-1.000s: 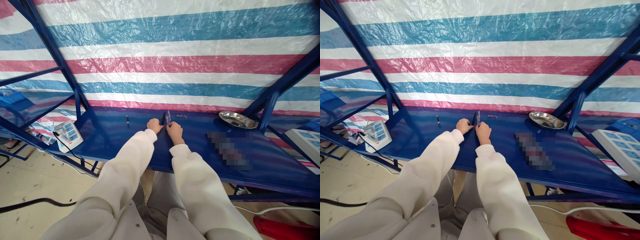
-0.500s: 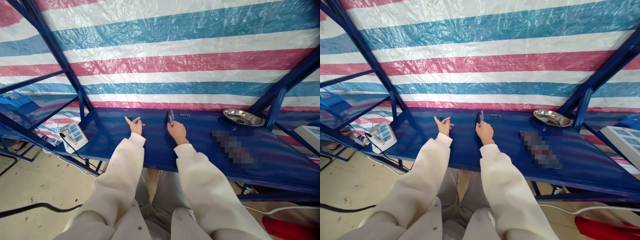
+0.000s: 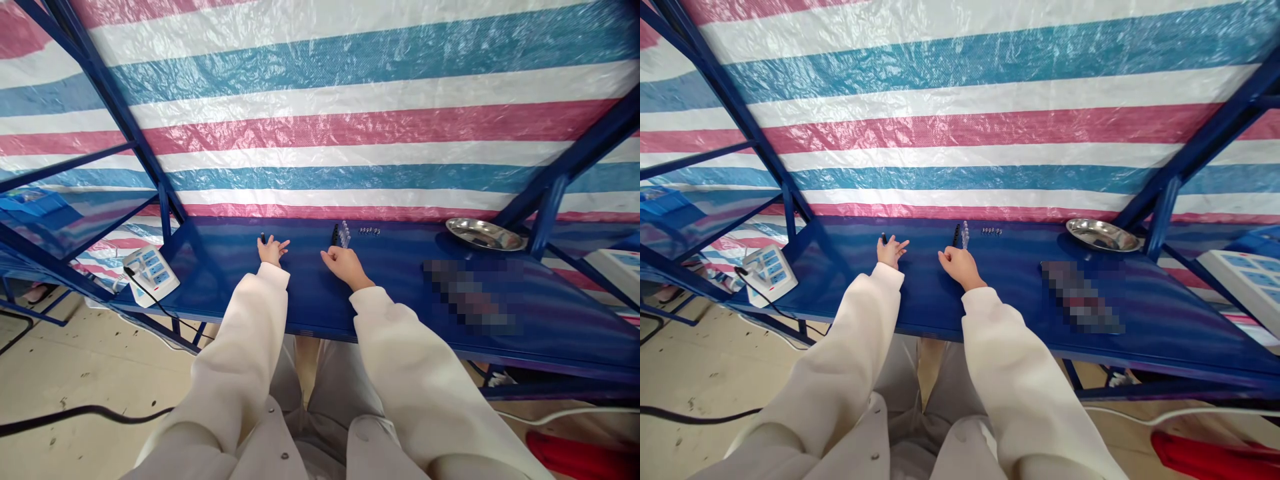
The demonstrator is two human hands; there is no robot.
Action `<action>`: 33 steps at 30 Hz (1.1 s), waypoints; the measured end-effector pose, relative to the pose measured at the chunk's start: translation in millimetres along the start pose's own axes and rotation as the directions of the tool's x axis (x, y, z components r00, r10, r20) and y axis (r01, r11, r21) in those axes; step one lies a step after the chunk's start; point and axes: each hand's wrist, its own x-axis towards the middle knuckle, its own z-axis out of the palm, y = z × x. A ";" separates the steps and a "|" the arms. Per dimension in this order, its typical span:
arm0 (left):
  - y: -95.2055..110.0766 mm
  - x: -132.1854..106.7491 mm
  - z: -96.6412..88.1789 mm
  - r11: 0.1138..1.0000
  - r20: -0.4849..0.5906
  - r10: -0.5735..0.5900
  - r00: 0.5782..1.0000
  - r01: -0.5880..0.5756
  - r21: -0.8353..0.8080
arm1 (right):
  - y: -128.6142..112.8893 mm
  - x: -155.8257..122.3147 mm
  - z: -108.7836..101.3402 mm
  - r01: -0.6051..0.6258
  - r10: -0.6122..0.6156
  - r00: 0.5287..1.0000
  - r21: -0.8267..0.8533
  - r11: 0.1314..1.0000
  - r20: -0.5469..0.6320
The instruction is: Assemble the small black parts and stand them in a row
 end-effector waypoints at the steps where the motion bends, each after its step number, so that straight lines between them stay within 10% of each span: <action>1: 0.1 0.4 0.2 1.000 -0.004 -0.004 1.000 0.004 0.002 | 0.3 -0.1 0.2 0.004 -0.004 1.000 0.005 1.000 -0.002; 14: -2.8 -8.9 0.8 0.994 0.264 -0.026 0.964 -0.004 0.112 | -0.3 -0.9 3.0 0.019 -0.009 0.998 0.179 0.984 -0.059; 25: -7.5 -21.3 1.8 0.948 0.687 -0.168 0.707 -0.076 0.310 | -10.1 -2.9 -2.6 0.059 -0.063 0.998 0.342 0.938 -0.001; 33: -14.6 -15.0 1.8 0.939 0.650 -0.071 0.756 -0.169 0.299 | -10.4 -1.9 -1.3 0.051 -0.028 0.997 0.325 0.944 -0.075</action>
